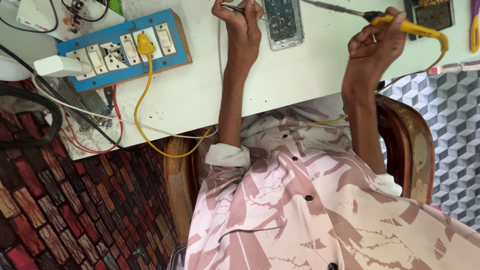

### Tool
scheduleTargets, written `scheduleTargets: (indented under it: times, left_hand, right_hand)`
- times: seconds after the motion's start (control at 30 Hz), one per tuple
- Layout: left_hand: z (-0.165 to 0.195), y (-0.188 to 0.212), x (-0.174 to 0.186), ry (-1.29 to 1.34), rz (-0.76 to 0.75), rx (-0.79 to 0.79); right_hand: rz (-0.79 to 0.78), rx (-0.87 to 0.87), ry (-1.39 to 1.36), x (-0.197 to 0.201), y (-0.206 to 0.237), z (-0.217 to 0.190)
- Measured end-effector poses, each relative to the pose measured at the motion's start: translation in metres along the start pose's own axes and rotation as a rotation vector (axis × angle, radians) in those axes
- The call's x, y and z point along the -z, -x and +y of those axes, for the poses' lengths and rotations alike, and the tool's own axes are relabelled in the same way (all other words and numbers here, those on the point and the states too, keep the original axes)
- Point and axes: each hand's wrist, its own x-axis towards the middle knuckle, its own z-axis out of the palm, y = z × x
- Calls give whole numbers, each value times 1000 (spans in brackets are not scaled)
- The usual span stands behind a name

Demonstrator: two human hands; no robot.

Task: The person sits at a repair workbench and uses a yellow soldering iron to work on the exposed circuit area of a smartphone lying on the desk, holding the phone steady with the other hand while applying the iron to the board.

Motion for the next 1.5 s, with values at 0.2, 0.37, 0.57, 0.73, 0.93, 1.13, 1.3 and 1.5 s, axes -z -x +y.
scheduleTargets:
  times: [0.2,0.37,0.57,0.73,0.93,1.13,1.3,1.5]
  left_hand:
    - [3,0,0,-29,10,-30]
    - [4,0,-1,12,16,11]
    - [6,-2,-2,29,4,-22]
    - [11,-2,-1,0,-7,-6]
    - [15,-1,-1,-17,5,-28]
    - [12,0,-2,33,-9,13]
    - [7,3,-2,68,12,-9]
    - [3,3,0,115,-2,-25]
  right_hand:
    - [-282,208,188,8,-9,-17]
    - [-147,301,170,22,-25,-16]
    - [-134,331,134,28,-21,-26]
    - [-162,343,104,22,-12,-33]
    - [-78,245,71,13,3,-19]
    - [-7,191,6,11,19,-10]
    - [189,161,113,1,19,10]
    - [136,180,234,-13,18,29]
